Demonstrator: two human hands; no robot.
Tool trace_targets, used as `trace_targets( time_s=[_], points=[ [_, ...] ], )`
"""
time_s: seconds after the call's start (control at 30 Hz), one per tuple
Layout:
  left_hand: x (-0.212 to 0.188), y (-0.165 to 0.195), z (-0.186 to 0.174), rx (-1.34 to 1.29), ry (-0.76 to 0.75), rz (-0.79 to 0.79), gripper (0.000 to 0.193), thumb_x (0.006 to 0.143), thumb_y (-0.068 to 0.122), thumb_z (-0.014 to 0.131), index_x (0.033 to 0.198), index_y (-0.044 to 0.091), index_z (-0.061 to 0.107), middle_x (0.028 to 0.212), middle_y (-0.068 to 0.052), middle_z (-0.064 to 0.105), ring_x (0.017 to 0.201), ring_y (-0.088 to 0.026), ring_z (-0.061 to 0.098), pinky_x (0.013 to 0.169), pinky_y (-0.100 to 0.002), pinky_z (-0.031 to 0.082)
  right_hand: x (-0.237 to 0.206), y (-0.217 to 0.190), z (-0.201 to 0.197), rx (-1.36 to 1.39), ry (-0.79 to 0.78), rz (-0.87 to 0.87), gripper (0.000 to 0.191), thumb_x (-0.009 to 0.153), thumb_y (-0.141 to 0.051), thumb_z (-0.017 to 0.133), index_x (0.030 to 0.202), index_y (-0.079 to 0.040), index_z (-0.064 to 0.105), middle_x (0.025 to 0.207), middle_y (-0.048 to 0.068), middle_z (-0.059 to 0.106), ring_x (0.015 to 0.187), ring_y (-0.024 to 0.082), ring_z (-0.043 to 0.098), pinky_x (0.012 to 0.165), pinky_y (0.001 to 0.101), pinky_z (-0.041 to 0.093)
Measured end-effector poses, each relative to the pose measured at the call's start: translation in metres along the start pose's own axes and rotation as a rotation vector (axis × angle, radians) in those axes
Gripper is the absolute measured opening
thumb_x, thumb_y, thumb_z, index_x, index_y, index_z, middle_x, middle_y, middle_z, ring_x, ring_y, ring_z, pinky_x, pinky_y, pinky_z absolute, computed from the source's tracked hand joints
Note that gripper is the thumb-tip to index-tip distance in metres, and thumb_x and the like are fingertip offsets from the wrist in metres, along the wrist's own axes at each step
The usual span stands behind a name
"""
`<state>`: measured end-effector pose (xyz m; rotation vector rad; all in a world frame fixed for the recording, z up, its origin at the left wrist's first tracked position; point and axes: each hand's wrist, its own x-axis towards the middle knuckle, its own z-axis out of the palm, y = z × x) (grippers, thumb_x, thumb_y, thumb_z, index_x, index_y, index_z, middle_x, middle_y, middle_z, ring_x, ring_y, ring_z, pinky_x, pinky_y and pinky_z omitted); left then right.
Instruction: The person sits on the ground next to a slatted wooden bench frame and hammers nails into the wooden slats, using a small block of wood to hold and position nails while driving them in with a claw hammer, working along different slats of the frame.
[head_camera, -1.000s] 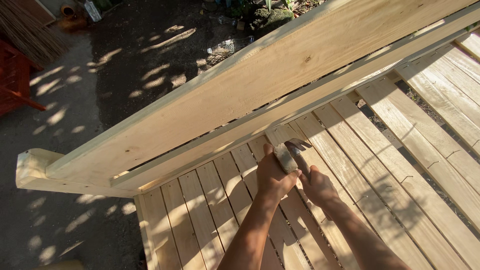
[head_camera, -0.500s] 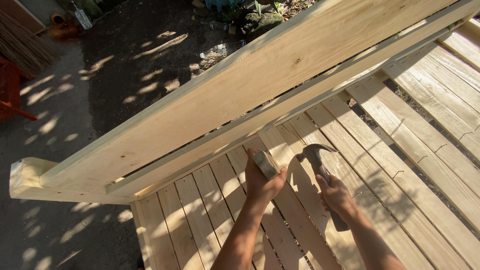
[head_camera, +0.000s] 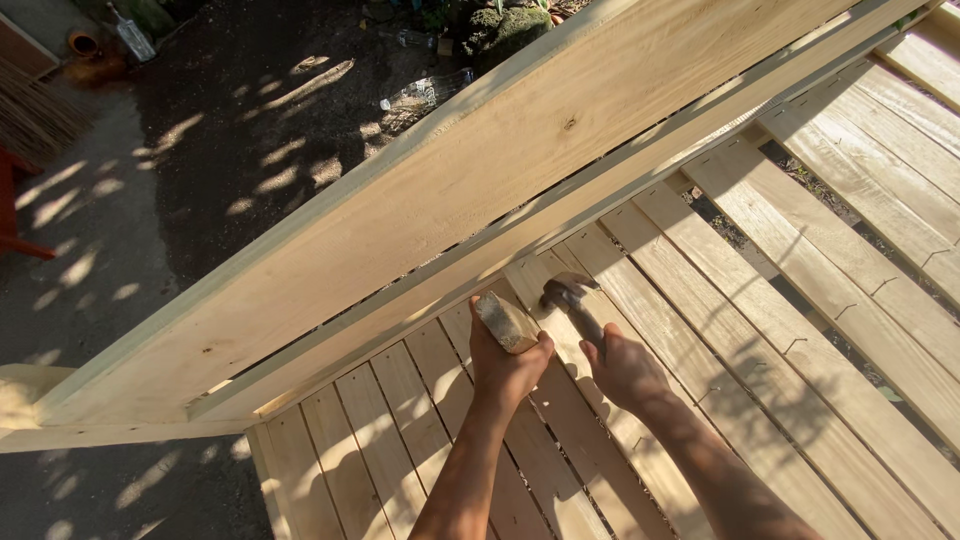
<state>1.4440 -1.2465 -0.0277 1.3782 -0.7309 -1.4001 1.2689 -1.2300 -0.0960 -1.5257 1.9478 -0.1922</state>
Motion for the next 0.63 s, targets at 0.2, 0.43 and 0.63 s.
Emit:
trace_targets(
  time_s=[0.2,0.43,0.63],
  points=[
    [0.01,0.003,0.032,0.679,0.104,0.482,0.053,0.068,0.009,0.08,0.104,0.002,0.041,0.1,-0.019,0.057,0.092,-0.037,0.061,0.084,-0.046,0.051,0.008,0.015,0.024,0.0,0.081,-0.129,0.034,0.095,-0.036,0.06,0.105,-0.005,0.051,0.087,0.025,0.072,0.091,0.046,0.069,0.077,0.0548,0.054],
    [-0.001,0.016,0.01,0.537,0.069,0.317,0.059,0.067,0.011,0.076,0.113,0.003,0.04,0.1,-0.017,0.06,0.09,-0.033,0.064,0.081,-0.044,0.056,0.009,0.032,0.031,0.409,-0.061,0.055,0.043,0.099,-0.047,0.061,0.097,-0.004,0.057,0.069,0.018,0.063,0.058,0.027,0.061,0.056,0.0428,0.051],
    [-0.008,0.034,-0.007,0.35,0.06,0.146,0.068,0.07,0.007,0.073,0.126,0.008,0.035,0.107,-0.018,0.062,0.092,-0.027,0.068,0.08,-0.041,0.059,-0.021,0.063,0.013,0.734,-0.042,0.276,0.044,0.098,-0.047,0.061,0.103,-0.003,0.062,0.068,0.01,0.061,0.047,0.017,0.056,0.042,0.0334,0.049]
  ],
)
